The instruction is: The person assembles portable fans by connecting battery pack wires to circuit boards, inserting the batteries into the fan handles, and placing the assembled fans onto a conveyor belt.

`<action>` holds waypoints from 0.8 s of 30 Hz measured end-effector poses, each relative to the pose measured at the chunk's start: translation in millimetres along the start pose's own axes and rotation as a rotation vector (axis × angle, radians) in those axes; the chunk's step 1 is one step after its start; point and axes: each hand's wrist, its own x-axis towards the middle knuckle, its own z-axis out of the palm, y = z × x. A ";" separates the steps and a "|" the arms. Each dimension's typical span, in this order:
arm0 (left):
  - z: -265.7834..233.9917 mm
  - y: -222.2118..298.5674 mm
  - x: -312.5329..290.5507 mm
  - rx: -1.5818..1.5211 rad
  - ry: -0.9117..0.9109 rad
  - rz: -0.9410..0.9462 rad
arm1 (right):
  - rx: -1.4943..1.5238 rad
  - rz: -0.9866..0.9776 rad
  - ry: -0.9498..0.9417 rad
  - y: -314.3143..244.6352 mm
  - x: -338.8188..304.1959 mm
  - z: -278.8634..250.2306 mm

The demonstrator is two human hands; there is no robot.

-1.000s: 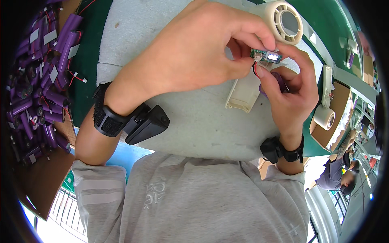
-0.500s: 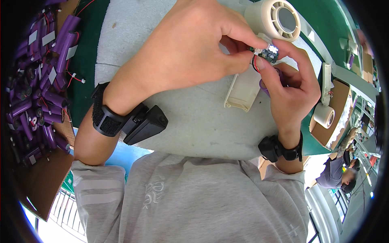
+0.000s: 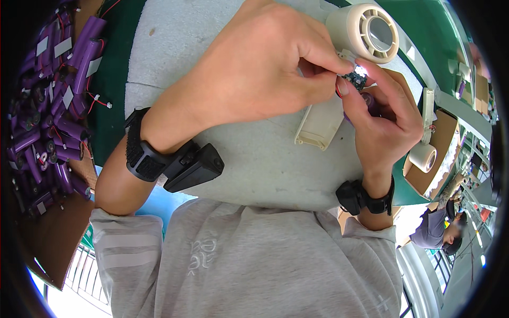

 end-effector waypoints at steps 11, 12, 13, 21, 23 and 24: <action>22.2 16.4 -4.0 -0.093 0.033 -0.349 | 0.171 0.379 0.006 -16.1 -2.9 -3.2; 26.2 14.6 -6.6 -0.043 0.072 -0.300 | 0.165 0.350 0.005 -13.9 -2.8 -4.3; 28.5 15.1 -10.4 -0.042 0.071 -0.300 | 0.158 0.321 0.002 -11.6 -2.6 -5.3; 33.6 25.8 -17.0 -0.074 0.167 -0.420 | 0.061 0.250 -0.055 -12.7 0.2 -11.9; 31.0 26.4 -17.2 -0.109 0.134 -0.460 | 0.040 0.234 -0.069 -11.8 1.2 -14.1; 30.7 26.2 -17.5 -0.128 0.116 -0.481 | 0.006 0.185 -0.096 -9.9 1.5 -15.7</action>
